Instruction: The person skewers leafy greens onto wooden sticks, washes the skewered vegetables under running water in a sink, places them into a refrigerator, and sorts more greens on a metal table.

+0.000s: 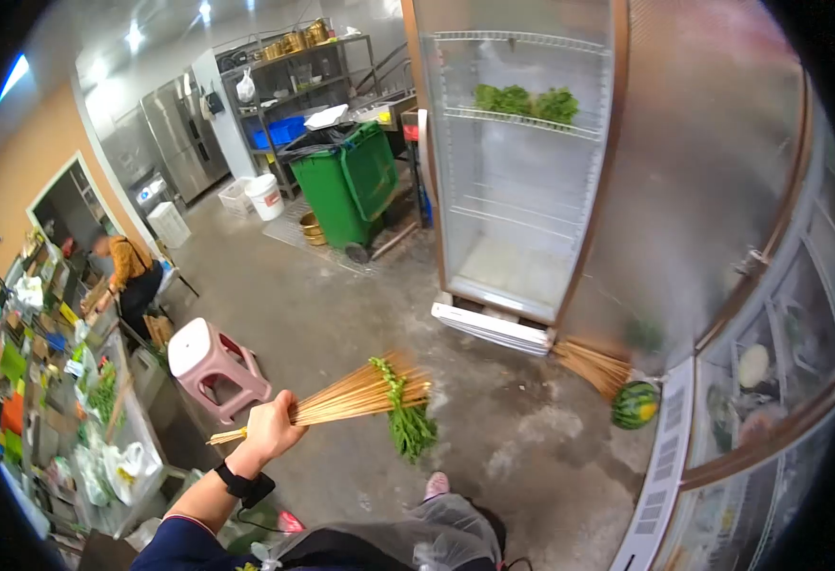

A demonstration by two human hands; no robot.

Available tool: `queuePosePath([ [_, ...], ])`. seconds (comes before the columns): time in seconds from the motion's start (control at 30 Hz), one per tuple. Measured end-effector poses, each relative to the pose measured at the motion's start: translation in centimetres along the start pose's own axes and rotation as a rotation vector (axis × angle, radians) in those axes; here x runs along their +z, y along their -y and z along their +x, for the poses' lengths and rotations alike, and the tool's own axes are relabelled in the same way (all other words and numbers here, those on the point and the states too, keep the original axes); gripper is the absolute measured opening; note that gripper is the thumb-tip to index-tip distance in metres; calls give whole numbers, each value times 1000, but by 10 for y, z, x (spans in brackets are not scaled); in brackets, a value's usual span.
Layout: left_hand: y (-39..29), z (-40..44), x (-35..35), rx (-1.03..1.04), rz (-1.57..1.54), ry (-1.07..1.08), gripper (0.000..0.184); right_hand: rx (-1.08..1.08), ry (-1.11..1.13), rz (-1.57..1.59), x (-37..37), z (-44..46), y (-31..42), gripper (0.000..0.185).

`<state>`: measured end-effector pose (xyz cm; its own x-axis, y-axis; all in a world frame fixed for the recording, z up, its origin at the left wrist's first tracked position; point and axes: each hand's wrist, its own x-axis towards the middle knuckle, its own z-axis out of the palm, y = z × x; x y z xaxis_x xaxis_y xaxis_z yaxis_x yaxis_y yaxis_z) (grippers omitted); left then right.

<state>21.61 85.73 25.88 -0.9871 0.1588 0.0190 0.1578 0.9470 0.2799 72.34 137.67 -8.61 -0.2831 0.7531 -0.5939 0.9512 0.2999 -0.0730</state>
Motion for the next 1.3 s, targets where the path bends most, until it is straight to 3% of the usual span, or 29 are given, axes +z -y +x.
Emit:
queuePosePath([
  [0.13, 29, 79, -52, 283, 106, -185, 22, -354, -50, 270, -94, 88, 247, 15],
  [0.17, 40, 100, -60, 372, 98, -296, 22, -483, -180, 552, -91, 134, 294, 14],
  [0.2, 45, 118, -75, 416, 52, -322, 23, -704, -287, 335, -101, 183, 346, 13],
  [0.23, 50, 136, -87, 400, 43, -344, 25, -834, -299, 338, -162, 120, 433, 14],
  [0.27, 57, 154, -96, 406, 53, -413, 27, -900, -306, 321, -178, 138, 489, 16],
  [0.3, 60, 171, -105, 311, 114, -437, 29, -1050, -410, 254, -219, 91, 557, 17],
  [0.33, 69, 193, -110, 323, 122, -529, 28, -1049, -341, 222, -238, 84, 611, 18],
  [0.53, 148, 332, -116, 323, 239, -565, 26, -1254, -387, 393, -280, -11, 868, 19],
  [0.63, 182, 409, -128, 456, 251, -545, 27, -1335, -370, 431, -279, -39, 951, 21],
  [0.8, 215, 524, -150, 522, 205, -551, 27, -1229, -453, 575, -291, -38, 1066, 28],
  [0.93, 212, 589, -156, 538, 179, -539, 26, -1063, -561, 741, -296, -6, 1133, 37],
  [1.07, 198, 627, -153, 551, 85, -535, 28, -1030, -568, 765, -291, 31, 1180, 44],
  [1.13, 189, 635, -153, 498, 126, -526, 30, -1053, -690, 770, -289, 54, 1205, 48],
  [1.17, 186, 640, -153, 499, 154, -517, 30, -1160, -643, 865, -294, 51, 1210, 44],
  [1.3, 180, 671, -142, 530, 135, -450, 27, -1250, -400, 1144, -295, 34, 1218, 31],
])
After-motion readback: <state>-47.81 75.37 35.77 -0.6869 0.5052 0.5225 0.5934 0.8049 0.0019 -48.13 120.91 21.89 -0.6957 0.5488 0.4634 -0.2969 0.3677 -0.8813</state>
